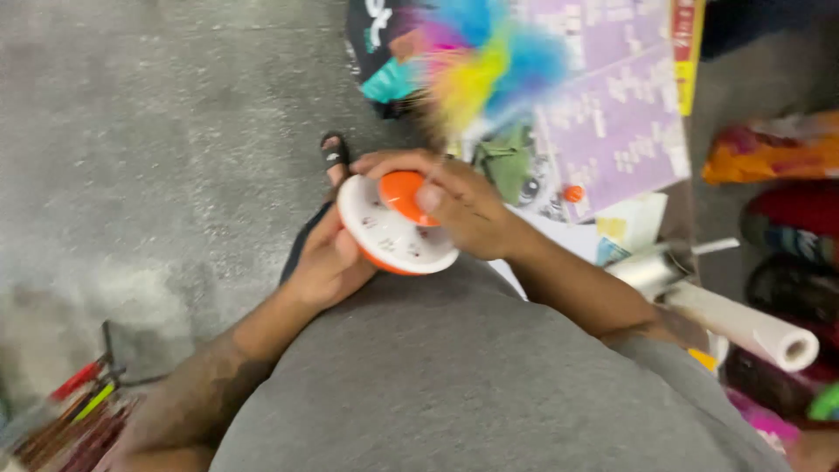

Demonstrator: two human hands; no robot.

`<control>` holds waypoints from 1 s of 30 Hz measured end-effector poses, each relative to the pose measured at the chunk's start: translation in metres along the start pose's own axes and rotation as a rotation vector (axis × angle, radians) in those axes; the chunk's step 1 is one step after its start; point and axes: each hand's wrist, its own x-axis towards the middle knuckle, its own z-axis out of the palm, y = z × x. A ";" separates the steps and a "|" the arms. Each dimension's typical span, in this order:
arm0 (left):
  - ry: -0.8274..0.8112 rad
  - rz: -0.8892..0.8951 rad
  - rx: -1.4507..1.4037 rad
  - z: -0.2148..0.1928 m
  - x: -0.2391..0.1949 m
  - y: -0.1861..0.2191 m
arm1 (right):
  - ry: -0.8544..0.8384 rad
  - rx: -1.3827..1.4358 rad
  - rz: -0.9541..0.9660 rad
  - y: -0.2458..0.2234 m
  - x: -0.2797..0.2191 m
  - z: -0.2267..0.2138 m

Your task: A person cleans a plastic pet toy base with a cloth and then assembles it by attaching a feather toy component.

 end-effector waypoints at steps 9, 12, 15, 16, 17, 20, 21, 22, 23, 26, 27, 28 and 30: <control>0.180 -0.046 0.370 0.022 0.012 0.008 | -0.020 -0.125 -0.301 0.020 -0.019 -0.003; 0.142 0.081 0.402 0.005 0.024 -0.008 | -0.045 -0.343 -0.233 0.027 -0.017 -0.010; 0.191 0.109 0.430 0.001 0.037 -0.027 | 0.036 -0.421 -0.300 0.033 -0.024 -0.021; 0.238 -0.032 0.493 0.004 0.043 -0.022 | 0.078 -0.440 -0.173 0.029 -0.023 -0.020; 0.285 -0.186 0.538 0.010 0.047 -0.019 | 0.127 -0.472 -0.034 0.021 -0.028 -0.018; 0.387 -0.249 0.586 0.040 0.053 0.006 | 0.249 -0.422 -0.058 0.038 -0.032 -0.010; 0.397 -0.229 0.588 0.047 0.050 0.013 | 0.229 -0.419 -0.068 0.032 -0.030 -0.004; 0.408 -0.228 0.625 0.053 0.049 0.020 | 0.271 -0.495 -0.066 0.027 -0.028 0.000; 0.415 -0.235 0.661 0.060 0.049 0.025 | 0.322 -0.572 -0.063 0.022 -0.028 0.005; 0.314 -0.080 0.390 0.006 0.047 -0.015 | 0.391 -0.424 -0.059 0.034 -0.028 -0.013; 0.317 -0.072 0.394 0.002 0.047 -0.017 | 0.384 -0.421 -0.063 0.038 -0.024 -0.015; 0.326 -0.065 0.426 -0.002 0.048 -0.018 | 0.457 -0.334 -0.011 0.043 -0.020 -0.018; 0.335 -0.051 0.459 -0.001 0.046 -0.015 | 0.523 -0.247 0.039 0.050 -0.016 -0.025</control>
